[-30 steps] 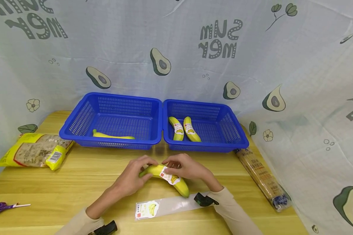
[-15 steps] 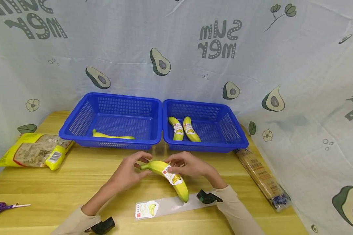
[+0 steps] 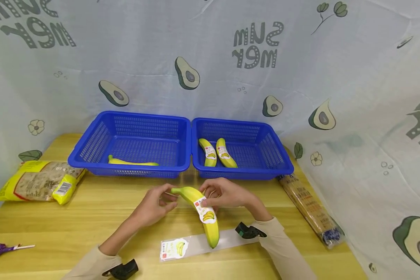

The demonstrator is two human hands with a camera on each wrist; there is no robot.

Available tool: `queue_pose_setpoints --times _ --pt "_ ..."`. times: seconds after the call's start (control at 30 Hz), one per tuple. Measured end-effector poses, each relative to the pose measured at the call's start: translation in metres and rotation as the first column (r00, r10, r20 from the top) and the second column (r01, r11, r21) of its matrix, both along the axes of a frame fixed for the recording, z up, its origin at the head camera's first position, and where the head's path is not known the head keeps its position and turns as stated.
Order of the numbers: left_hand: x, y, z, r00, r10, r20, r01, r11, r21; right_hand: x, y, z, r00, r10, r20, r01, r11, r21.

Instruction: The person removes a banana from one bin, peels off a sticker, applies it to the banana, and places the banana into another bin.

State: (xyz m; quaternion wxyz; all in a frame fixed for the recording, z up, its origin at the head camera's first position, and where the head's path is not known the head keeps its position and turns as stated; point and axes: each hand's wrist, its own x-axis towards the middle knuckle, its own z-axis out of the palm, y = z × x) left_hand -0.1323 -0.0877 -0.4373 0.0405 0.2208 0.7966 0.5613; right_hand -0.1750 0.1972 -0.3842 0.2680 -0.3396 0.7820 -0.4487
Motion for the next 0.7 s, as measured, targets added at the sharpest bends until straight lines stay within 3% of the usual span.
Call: queue_pose_setpoints --times 0.1,0.2,0.4,0.7 --pt "-0.001 0.004 -0.001 0.996 -0.002 0.094 -0.003 0.998 0.060 0.000 0.002 0.004 0.999 0.004 0.039 -0.004 1.000 -0.015" --pt "-0.003 0.011 0.001 0.978 -0.009 0.208 -0.019 0.991 0.131 -0.001 0.005 0.006 0.998 0.008 0.068 -0.006 0.999 -0.039" --pt "-0.006 0.030 0.009 0.920 -0.027 0.391 -0.093 0.954 0.284 -0.003 0.013 0.009 0.998 0.019 0.068 -0.015 0.998 -0.068" --pt "-0.013 0.052 0.015 0.836 -0.037 0.547 -0.243 0.869 0.431 -0.003 0.017 0.018 0.996 0.031 0.085 -0.022 0.994 -0.110"
